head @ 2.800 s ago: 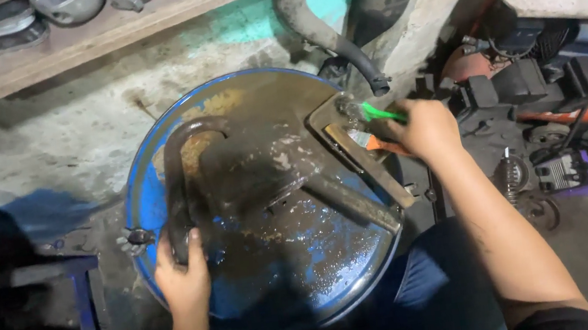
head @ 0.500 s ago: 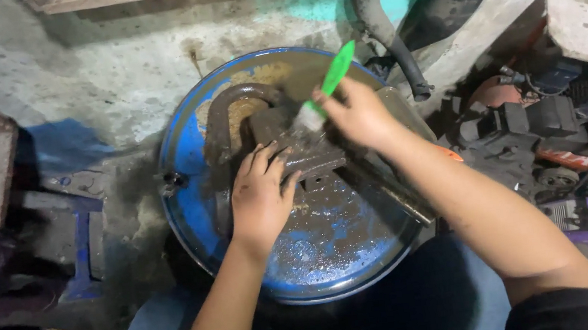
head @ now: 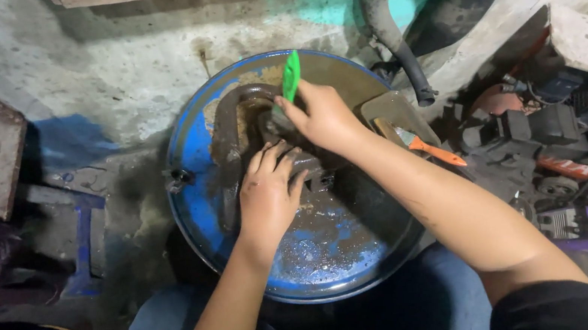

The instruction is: Cleaning the exterior of a motorcycle muffler using a brush and a scraper over a blue barrel

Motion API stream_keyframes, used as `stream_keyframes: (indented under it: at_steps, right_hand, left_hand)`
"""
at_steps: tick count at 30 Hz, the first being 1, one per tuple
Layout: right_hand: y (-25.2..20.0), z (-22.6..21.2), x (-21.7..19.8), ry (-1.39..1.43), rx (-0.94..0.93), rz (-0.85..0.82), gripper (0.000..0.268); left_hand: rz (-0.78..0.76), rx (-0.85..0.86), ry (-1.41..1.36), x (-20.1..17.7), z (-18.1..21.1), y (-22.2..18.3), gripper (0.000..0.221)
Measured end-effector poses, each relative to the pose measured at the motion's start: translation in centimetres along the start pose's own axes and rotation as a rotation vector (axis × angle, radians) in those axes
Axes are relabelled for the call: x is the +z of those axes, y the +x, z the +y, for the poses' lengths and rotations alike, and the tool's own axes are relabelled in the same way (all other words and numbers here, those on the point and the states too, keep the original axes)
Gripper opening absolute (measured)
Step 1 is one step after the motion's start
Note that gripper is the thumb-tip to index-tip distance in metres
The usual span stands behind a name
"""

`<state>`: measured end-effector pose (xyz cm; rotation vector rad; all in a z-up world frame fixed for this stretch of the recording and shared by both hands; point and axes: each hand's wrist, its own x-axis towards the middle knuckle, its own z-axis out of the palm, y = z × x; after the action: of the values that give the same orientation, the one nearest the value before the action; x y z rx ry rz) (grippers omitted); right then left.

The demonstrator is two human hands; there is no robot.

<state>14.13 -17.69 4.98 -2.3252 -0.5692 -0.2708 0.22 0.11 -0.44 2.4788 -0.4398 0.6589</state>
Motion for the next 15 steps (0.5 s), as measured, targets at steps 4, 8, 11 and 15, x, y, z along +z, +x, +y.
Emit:
stream_keyframes:
  at_steps: [4,8,11,15]
  right_hand:
    - [3.6,7.1,1.6,0.054,0.132,-0.006,0.043]
    - [5.2,17.1,-0.2,-0.103,0.261,0.011,0.04]
    - [4.4,16.7,-2.4,-0.165,0.285,0.045,0.045]
    - [-0.3,9.0,-4.6,-0.166,0.058,0.022,0.026]
  left_hand:
    - [0.002,-0.01,0.002,0.1,0.1,-0.2,0.039]
    - [0.005,-0.026,-0.019,0.2,0.1,-0.1,0.04]
    - [0.01,-0.047,-0.02,0.7,-0.1,-0.3,0.041]
    - [-0.019,-0.062,-0.035,0.4,0.1,-0.1,0.04]
